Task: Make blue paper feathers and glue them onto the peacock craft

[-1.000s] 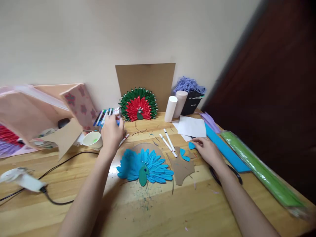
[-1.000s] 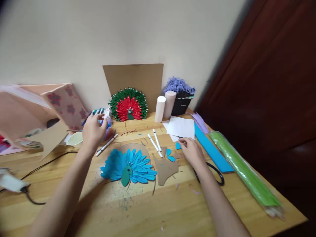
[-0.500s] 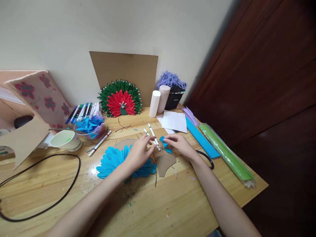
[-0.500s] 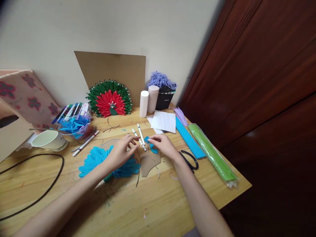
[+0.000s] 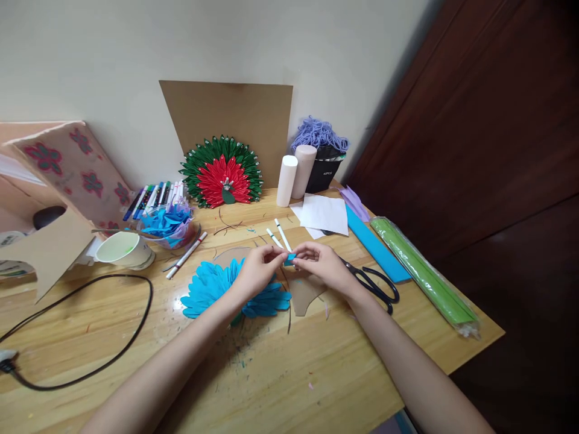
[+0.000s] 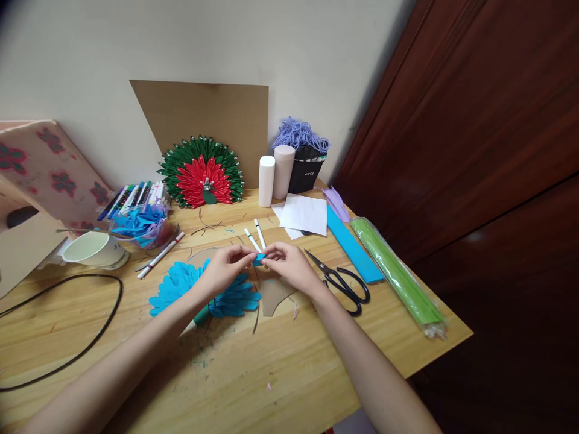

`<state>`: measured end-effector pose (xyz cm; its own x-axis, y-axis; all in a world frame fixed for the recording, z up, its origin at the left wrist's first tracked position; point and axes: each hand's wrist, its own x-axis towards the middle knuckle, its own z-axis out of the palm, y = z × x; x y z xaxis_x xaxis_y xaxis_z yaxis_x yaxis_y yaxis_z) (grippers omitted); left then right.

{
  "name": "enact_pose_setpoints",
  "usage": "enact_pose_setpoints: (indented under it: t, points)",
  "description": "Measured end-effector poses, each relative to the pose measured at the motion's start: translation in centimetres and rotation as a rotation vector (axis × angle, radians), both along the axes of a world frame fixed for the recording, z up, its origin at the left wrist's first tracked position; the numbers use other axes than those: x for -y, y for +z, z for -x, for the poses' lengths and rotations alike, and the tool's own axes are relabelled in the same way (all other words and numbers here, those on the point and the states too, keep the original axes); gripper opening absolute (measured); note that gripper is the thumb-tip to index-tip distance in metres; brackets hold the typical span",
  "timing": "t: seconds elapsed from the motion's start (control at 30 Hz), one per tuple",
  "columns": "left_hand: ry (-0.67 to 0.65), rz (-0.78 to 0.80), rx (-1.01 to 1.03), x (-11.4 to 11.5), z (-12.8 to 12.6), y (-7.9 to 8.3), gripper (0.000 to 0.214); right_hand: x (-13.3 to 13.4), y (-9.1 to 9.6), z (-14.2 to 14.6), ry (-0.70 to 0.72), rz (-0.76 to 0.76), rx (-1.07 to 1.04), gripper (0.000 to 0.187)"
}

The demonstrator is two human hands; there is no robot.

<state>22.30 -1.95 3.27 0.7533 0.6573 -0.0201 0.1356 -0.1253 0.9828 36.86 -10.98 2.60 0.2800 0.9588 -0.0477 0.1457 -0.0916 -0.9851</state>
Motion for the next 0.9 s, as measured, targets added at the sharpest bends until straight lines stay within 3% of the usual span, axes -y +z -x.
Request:
enact_pose_setpoints:
  t: [0.13,0.27,0.47,0.6,0.9]
  points:
    - [0.001,-0.065,-0.002,0.09,0.02,-0.09,0.029,-0.12,-0.22,0.25,-0.041,-0.027,-0.024,0.026]
    - [-0.012,-0.190,-0.029,0.35,0.14,-0.12,0.028,-0.04,-0.19,0.49,0.005,-0.073,0.003,0.026]
    - [0.065,0.068,0.041,0.36,-0.08,-0.14,0.028,-0.13,-0.09,0.29,-0.011,-0.066,-0.022,0.033]
    - [0.080,0.252,0.013,0.21,-0.20,0.03,0.028,-0.21,-0.17,0.06,-0.105,-0.078,0.030,0.027]
    - [-0.045,0.237,-0.077,0.48,0.01,-0.15,0.021,0.48,0.58,0.75,-0.042,-0.166,0.439,0.012]
